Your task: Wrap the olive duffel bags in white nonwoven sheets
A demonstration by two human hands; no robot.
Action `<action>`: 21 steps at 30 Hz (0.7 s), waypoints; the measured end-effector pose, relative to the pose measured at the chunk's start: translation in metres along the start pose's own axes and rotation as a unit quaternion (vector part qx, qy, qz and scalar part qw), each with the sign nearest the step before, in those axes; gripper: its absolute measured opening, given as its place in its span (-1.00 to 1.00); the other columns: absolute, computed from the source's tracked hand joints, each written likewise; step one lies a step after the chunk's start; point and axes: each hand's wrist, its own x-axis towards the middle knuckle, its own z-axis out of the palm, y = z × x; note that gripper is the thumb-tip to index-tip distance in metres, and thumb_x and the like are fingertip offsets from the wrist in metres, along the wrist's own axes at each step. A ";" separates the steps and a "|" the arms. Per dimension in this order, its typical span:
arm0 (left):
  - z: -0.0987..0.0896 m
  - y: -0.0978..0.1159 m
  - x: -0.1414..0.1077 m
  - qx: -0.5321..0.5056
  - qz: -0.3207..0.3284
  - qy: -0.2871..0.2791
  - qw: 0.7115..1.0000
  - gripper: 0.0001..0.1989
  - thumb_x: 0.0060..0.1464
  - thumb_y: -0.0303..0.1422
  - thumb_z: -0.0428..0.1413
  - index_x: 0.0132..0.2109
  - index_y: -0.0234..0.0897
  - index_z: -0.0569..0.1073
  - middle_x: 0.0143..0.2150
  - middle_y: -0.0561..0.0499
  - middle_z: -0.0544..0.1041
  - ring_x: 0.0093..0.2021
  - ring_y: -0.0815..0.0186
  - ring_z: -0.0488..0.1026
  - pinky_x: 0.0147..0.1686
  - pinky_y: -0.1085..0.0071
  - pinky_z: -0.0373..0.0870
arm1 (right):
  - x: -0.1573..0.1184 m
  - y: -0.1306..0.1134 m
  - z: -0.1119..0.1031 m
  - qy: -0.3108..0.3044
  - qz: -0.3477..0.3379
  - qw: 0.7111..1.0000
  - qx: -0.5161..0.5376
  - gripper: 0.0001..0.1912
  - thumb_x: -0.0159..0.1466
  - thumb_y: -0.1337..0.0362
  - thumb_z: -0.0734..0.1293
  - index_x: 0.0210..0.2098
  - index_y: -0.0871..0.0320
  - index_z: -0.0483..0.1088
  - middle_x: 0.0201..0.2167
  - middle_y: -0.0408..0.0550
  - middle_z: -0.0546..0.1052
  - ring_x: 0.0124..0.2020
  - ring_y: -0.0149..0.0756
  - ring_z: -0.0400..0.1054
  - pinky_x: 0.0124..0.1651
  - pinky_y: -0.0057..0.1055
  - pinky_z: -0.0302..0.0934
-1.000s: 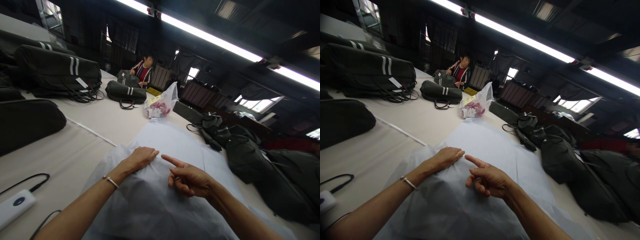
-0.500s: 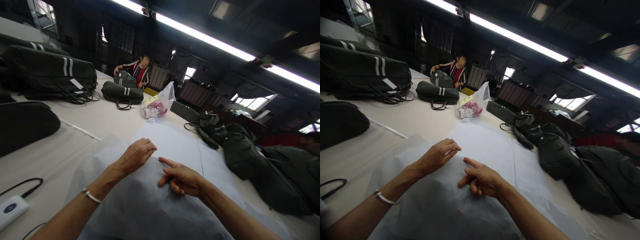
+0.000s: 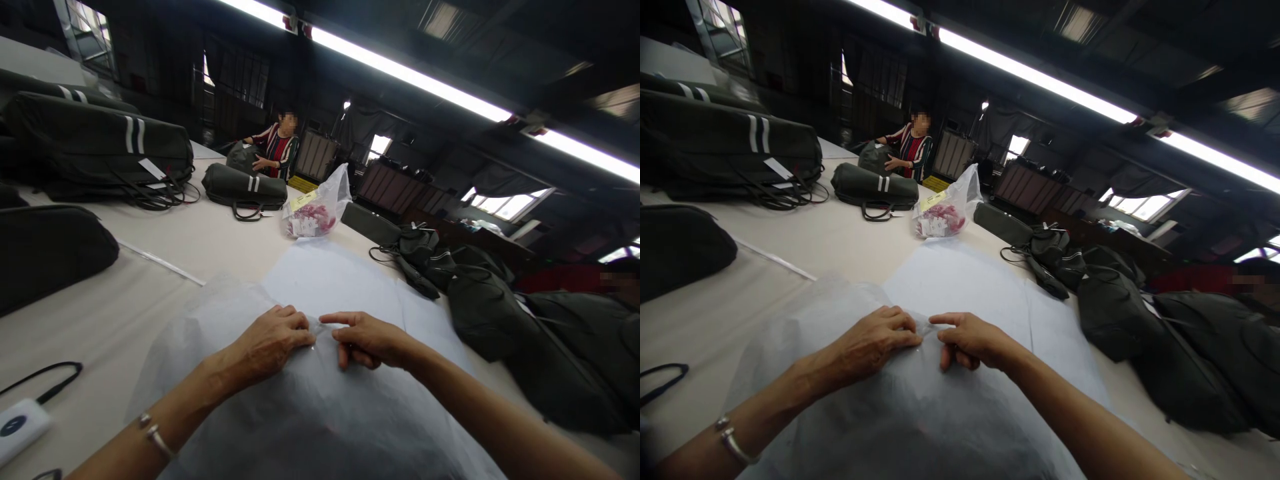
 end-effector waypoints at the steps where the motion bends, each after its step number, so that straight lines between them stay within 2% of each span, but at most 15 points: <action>1: 0.000 0.000 0.000 0.004 0.004 -0.003 1.000 -0.64 0.19 -0.56 0.00 -0.02 -0.03 0.50 -0.09 0.05 0.53 -0.11 0.26 0.39 -0.06 0.31 0.28 | 0.002 -0.005 -0.004 0.017 -0.008 0.997 -0.078 -0.47 0.29 0.26 0.20 0.26 0.09 0.25 -0.63 -0.21 0.49 -0.76 -0.52 0.04 -0.66 -0.56 -0.08; 3: 0.001 0.000 0.000 0.010 0.007 -0.006 1.000 -0.67 0.21 -0.54 0.01 -0.03 -0.03 0.50 -0.09 0.05 0.53 -0.12 0.26 0.39 -0.07 0.32 0.27 | 0.007 -0.011 -0.011 0.067 -0.059 0.964 -0.251 -0.58 0.29 0.32 0.18 0.10 0.05 0.44 -0.62 -0.18 0.48 -0.66 -0.47 0.20 -0.53 -0.52 0.08; 4: 0.002 -0.001 0.000 0.011 0.008 -0.008 1.000 -0.68 0.21 -0.53 0.00 -0.03 -0.03 0.50 -0.09 0.06 0.52 -0.12 0.27 0.39 -0.08 0.32 0.27 | 0.009 -0.013 -0.014 0.092 -0.099 0.930 -0.341 -0.60 0.29 0.34 0.18 0.03 0.02 0.49 -0.57 -0.15 0.52 -0.57 -0.42 0.29 -0.44 -0.48 0.14; 7: 0.003 -0.001 0.000 0.009 0.011 -0.008 1.000 -0.70 0.22 -0.52 0.00 -0.05 -0.05 0.50 -0.10 0.05 0.52 -0.13 0.27 0.38 -0.09 0.32 0.26 | 0.017 -0.009 -0.028 0.106 -0.226 0.789 -0.562 -0.56 0.30 0.40 0.17 0.06 -0.09 0.46 -0.34 -0.06 0.58 -0.37 -0.31 0.39 -0.31 -0.41 0.16; 9: 0.003 -0.001 0.000 0.004 0.010 -0.007 1.000 -0.69 0.21 -0.52 0.00 -0.04 -0.04 0.49 -0.09 0.06 0.52 -0.12 0.28 0.38 -0.08 0.32 0.25 | 0.026 0.003 -0.041 0.074 -0.299 0.706 -0.638 -0.50 0.34 0.40 0.14 0.20 -0.12 0.33 -0.22 -0.01 0.57 -0.33 -0.28 0.37 -0.30 -0.39 0.16; 12: 0.003 -0.001 -0.001 -0.005 0.003 -0.006 1.000 -0.64 0.19 -0.55 0.00 -0.01 -0.02 0.48 -0.09 0.08 0.52 -0.11 0.28 0.38 -0.09 0.33 0.23 | 0.043 0.027 -0.061 0.049 -0.399 0.630 -0.664 -0.44 0.39 0.41 0.09 0.32 -0.12 0.14 0.05 0.09 0.47 -0.20 -0.25 0.36 -0.14 -0.29 0.22; 14: 0.002 -0.001 -0.001 -0.012 0.000 -0.008 1.000 -0.62 0.18 -0.57 -0.01 -0.01 -0.01 0.48 -0.09 0.09 0.52 -0.11 0.28 0.38 -0.12 0.33 0.22 | 0.056 0.045 -0.071 0.044 -0.433 0.610 -0.662 -0.43 0.39 0.42 0.08 0.34 -0.11 0.10 0.24 0.11 0.33 -0.03 -0.19 0.34 0.01 -0.19 0.20; 17: 0.001 0.000 -0.001 -0.019 0.000 -0.015 1.000 -0.62 0.16 -0.58 -0.01 -0.02 -0.02 0.48 -0.10 0.09 0.52 -0.11 0.28 0.38 -0.12 0.33 0.22 | 0.073 0.070 -0.082 0.027 -0.423 0.624 -0.656 -0.42 0.37 0.43 0.11 0.33 -0.11 0.10 0.34 0.05 0.20 0.18 -0.14 0.24 0.18 -0.08 0.11; 19: 0.000 0.000 -0.001 -0.020 0.002 -0.016 1.000 -0.62 0.17 -0.58 -0.02 -0.02 -0.03 0.48 -0.10 0.08 0.53 -0.12 0.28 0.38 -0.12 0.33 0.23 | 0.080 0.079 -0.089 0.019 -0.387 0.660 -0.644 -0.44 0.33 0.45 0.17 0.27 -0.10 0.21 0.31 0.02 0.27 0.20 -0.15 0.24 0.23 -0.05 0.07; 21: 0.000 0.001 0.000 -0.021 0.005 -0.014 1.000 -0.63 0.17 -0.58 -0.03 -0.03 -0.04 0.48 -0.12 0.07 0.53 -0.14 0.28 0.38 -0.14 0.33 0.24 | 0.082 0.078 -0.095 0.067 -0.325 0.719 -0.611 -0.54 0.30 0.44 0.21 0.15 -0.01 0.37 0.20 0.07 0.40 0.18 -0.13 0.29 0.28 0.01 0.02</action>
